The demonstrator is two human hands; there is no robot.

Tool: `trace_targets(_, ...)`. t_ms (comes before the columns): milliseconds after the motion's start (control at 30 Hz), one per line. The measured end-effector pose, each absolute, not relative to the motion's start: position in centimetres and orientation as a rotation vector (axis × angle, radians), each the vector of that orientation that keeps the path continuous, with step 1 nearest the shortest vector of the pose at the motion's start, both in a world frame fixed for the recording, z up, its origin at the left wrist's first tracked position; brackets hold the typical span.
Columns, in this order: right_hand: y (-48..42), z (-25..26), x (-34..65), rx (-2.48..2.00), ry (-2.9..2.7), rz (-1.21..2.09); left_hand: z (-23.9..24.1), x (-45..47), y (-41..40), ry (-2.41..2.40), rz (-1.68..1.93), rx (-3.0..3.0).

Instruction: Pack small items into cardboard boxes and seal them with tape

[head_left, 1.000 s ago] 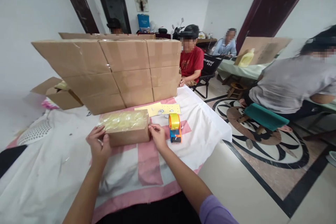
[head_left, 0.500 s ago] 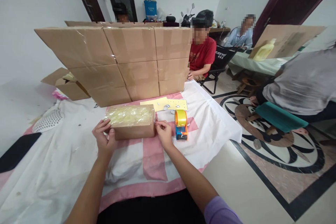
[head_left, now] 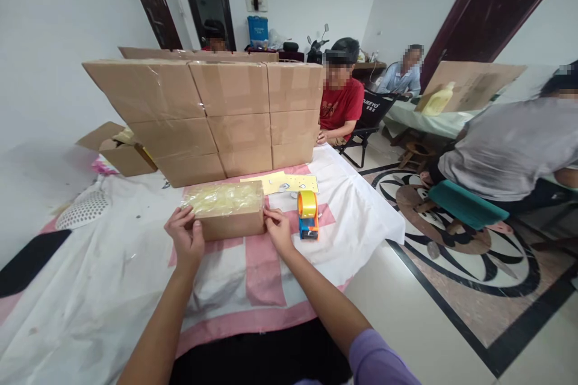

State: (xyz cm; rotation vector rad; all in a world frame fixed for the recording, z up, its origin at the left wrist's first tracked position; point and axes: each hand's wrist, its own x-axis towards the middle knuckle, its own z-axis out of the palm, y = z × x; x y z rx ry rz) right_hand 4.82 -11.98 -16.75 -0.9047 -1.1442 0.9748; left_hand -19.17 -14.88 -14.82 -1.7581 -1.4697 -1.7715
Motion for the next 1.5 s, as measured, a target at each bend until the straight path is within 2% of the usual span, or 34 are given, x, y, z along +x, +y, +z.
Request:
trace_targets(300,-10.8,-17.1,5.3,-0.951,-1.088,0.942,-14.0,-19.8,-15.2,-1.472,-1.731,-1.802)
trace_targets(1067,-12.3,-16.9,3.9,-0.846,-1.548,0.975,-13.5,-21.8,-15.5,-1.533,-1.798,-1.798)
trace_targets(1167,-13.3,-15.7,3.4,-0.876,-1.500,0.950,-11.6,-20.9,-15.6,-1.545,-1.741,-1.744)
trace_targets(1267,-14.1,-12.7,4.7,-0.877,-1.457,0.835,-7.6,-18.6,-15.0,-1.464,-1.736,-1.756)
trace_targets(1500,-15.0,-4.4,16.4,-0.986,-1.275,0.296,4.4,-5.7,-8.3,-1.006,-1.741,-2.160)
